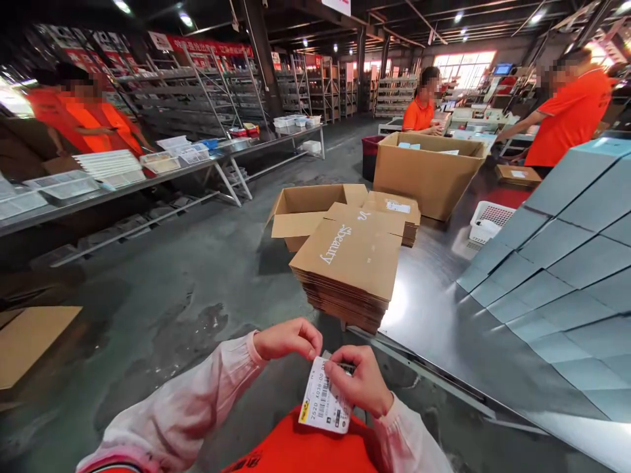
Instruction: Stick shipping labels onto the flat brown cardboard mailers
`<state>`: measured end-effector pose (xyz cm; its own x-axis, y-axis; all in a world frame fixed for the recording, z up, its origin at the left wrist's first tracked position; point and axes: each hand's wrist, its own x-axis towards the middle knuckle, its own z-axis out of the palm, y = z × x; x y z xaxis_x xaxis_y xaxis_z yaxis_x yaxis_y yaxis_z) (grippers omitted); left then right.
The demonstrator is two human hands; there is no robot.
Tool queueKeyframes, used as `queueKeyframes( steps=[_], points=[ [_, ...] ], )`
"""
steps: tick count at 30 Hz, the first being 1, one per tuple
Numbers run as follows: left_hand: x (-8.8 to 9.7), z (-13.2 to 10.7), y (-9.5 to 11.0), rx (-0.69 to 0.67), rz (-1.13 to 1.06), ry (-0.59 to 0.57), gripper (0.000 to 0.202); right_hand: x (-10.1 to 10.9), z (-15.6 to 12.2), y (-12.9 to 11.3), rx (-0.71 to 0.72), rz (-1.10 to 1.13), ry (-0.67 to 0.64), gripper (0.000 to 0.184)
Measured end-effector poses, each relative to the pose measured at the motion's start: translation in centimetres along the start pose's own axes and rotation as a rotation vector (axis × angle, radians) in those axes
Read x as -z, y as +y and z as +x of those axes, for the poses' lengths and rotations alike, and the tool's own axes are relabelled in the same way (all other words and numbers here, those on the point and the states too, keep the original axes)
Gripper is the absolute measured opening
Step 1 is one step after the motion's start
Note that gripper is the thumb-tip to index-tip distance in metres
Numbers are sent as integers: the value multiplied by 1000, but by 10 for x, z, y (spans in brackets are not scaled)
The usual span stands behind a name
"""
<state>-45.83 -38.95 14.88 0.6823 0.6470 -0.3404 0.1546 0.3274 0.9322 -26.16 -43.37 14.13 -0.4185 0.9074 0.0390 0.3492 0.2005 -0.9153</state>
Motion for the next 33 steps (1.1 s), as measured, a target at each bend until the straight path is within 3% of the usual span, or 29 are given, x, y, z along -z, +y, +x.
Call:
queueKeyframes(
  steps=[7, 9, 11, 13, 15, 17, 19, 23, 26, 28, 30, 33],
  points=[
    [-7, 2, 0, -21, -139, 0, 13, 4, 1, 2, 50, -24, 12, 26],
    [-9, 4, -3, 19, -254, -2, 12, 6, 2, 1, 172, -68, 94, 22],
    [-12, 8, -7, 52, -372, -17, 12, 8, 4, -1, 369, -142, 155, 30],
    [-13, 13, -12, 62, -469, -47, 11, 11, 5, -5, 561, -229, 161, 30],
    [-14, 16, -16, 43, -570, -73, 10, 14, 6, -8, 653, -273, 183, 24],
    [-15, 16, -17, 13, -621, -82, 10, 17, 7, -10, 645, -258, 210, 15],
    [-15, 12, -14, -76, -524, -27, 14, 19, 7, -11, 589, -236, 226, 6],
    [-16, 0, -1, -437, -13, 157, 37, 19, 8, -11, 491, -265, 274, 6],
    [-17, -3, 5, -607, 252, 223, 16, 19, 5, -18, 459, -332, 282, 6],
    [-18, -2, 2, -624, 208, 248, 15, 24, 5, -28, 475, -400, 305, 7],
    [-19, 1, -5, -558, 37, 260, 18, 36, 13, -42, 472, -453, 329, 10],
    [-20, 5, -14, -380, -252, 316, 22, 72, 53, -59, 379, -452, 350, 18]
  ],
)
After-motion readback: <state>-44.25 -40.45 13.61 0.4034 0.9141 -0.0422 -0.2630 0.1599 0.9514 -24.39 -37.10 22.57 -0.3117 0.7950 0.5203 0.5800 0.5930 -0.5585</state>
